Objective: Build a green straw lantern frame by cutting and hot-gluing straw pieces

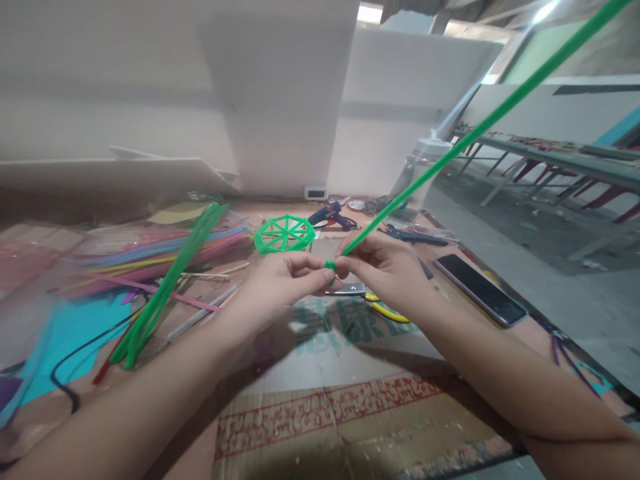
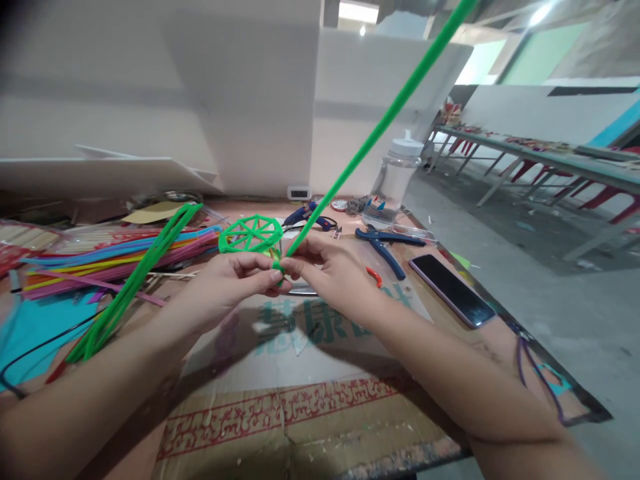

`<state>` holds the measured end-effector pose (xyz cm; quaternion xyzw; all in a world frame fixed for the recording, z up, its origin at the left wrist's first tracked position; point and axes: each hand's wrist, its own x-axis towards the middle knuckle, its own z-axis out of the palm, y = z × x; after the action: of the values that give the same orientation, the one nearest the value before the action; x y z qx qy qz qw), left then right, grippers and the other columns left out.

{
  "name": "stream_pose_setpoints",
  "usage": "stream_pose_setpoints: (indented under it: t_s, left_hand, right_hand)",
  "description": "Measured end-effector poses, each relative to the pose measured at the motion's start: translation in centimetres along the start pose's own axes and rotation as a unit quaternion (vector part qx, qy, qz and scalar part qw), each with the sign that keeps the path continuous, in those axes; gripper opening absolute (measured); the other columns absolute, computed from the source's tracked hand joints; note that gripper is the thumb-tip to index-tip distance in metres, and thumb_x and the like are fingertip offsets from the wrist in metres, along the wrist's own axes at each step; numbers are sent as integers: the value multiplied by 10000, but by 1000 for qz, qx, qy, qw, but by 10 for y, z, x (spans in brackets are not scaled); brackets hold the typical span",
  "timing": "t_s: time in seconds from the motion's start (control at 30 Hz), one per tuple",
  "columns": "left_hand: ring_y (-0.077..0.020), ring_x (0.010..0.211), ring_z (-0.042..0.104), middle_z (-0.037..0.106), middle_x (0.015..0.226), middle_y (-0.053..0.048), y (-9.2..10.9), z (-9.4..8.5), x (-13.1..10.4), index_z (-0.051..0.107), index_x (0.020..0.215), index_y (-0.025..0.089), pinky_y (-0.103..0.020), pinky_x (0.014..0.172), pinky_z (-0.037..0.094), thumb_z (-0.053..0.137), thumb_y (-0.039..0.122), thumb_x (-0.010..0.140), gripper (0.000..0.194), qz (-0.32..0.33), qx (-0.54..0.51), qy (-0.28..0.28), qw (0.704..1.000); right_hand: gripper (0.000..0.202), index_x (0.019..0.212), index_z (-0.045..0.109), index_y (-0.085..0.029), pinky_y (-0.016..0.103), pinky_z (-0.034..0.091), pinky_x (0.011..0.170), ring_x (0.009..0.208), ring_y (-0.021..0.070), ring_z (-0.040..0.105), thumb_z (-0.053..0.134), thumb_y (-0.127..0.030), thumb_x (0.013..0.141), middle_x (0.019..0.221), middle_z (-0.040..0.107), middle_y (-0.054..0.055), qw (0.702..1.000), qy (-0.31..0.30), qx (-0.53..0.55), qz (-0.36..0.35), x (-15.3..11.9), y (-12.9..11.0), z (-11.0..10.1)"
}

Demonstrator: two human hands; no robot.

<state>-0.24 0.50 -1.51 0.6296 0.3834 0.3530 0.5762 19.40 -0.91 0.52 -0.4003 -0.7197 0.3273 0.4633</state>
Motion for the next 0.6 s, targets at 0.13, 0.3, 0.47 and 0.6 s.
stream_pose_setpoints:
  t_s: [0.13, 0.3, 0.47, 0.6]
  left_hand:
    - [-199, 825, 751, 818, 886, -48, 6, -1, -2, 784, 890, 194, -319, 826, 559, 795, 429, 807, 250, -9, -1, 4, 1000]
    - [-188, 823, 746, 823, 893, -53, 12, -6, -3, 766, 862, 193, -310, 823, 555, 779, 430, 835, 238, 4, 14, 26, 1000]
    - [-199, 831, 757, 819, 866, -58, 15, -8, -1, 751, 877, 189, -326, 847, 572, 794, 394, 827, 215, -16, -9, 61, 998]
    - [-199, 836, 756, 817, 852, -53, 13, -8, 0, 747, 849, 192, -321, 846, 563, 799, 412, 819, 229, -13, 9, 66, 998]
  right_hand:
    - [137, 959, 630, -203, 295, 556, 694, 755, 149, 668, 662, -331, 924, 855, 691, 13, 998, -50, -21, 8, 2, 6, -13]
    - [271, 1139, 665, -194, 350, 561, 773, 835, 200, 693, 671, -340, 911, 922, 721, 49, 959, -182, -198, 84, -13, 37, -62]
    - [501, 1353, 671, -238, 446, 490, 1066, 1233, 277, 634, 670, -196, 853, 1372, 662, 118, 912, -273, -298, 75, -38, 68, -96]
    - [646, 1449, 615, -238, 401, 535, 971, 1108, 249, 666, 577, -67, 828, 1318, 669, 131, 898, -262, -352, 2, -46, 82, -91]
